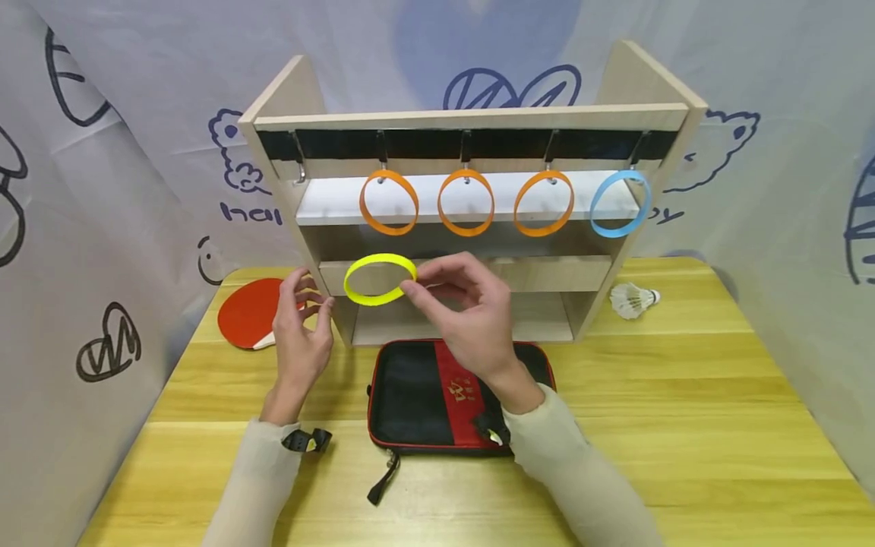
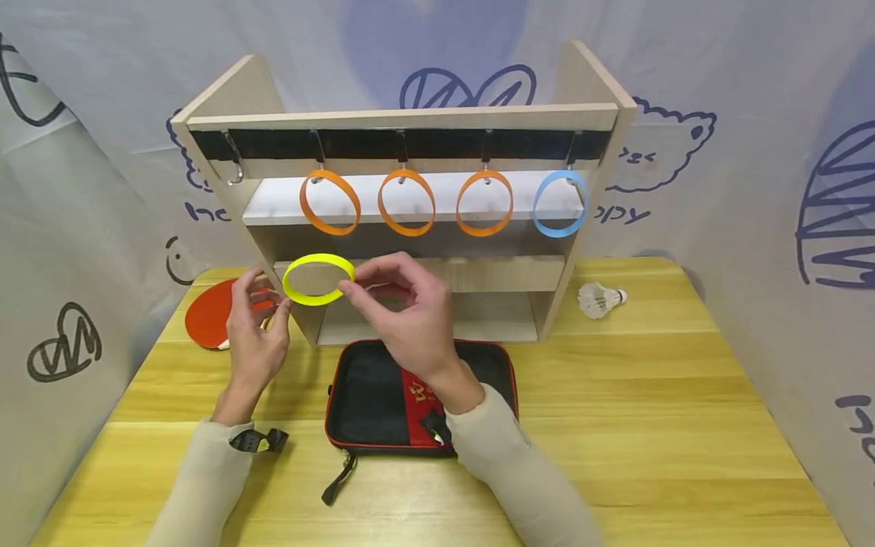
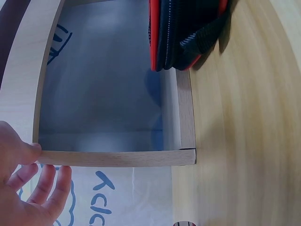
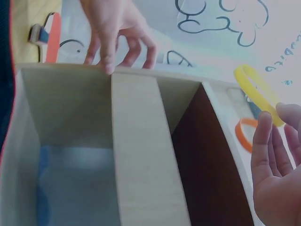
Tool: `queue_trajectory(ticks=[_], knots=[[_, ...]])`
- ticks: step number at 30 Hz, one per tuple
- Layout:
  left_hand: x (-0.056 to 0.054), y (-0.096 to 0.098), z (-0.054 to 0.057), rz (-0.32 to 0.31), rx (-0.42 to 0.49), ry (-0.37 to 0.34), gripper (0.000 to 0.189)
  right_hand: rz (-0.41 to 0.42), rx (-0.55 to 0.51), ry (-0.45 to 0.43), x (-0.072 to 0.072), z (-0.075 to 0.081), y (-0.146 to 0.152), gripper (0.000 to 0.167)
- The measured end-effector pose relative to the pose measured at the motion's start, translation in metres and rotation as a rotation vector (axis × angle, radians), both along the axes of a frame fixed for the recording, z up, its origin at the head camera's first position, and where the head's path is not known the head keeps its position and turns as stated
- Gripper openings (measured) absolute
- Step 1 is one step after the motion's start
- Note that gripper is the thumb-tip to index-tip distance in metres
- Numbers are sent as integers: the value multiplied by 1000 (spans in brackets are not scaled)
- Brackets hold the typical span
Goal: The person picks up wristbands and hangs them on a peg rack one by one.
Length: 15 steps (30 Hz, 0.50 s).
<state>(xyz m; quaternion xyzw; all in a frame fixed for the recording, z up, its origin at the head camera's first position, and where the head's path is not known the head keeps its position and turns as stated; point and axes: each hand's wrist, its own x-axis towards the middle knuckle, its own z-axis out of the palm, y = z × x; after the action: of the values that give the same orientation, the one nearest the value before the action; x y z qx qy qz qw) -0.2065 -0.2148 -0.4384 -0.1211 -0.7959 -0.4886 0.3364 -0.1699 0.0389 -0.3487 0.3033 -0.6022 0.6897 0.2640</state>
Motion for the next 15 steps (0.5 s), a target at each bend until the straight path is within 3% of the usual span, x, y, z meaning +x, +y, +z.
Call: queue_trajectory(ticks=[7, 15], knots=[[-2, 0, 1, -8, -16, 39, 54, -1, -10, 64, -1, 23, -23, 22], [0, -1, -1, 1, -14, 9, 52, -18, -26, 119, -1, 52, -48, 19]])
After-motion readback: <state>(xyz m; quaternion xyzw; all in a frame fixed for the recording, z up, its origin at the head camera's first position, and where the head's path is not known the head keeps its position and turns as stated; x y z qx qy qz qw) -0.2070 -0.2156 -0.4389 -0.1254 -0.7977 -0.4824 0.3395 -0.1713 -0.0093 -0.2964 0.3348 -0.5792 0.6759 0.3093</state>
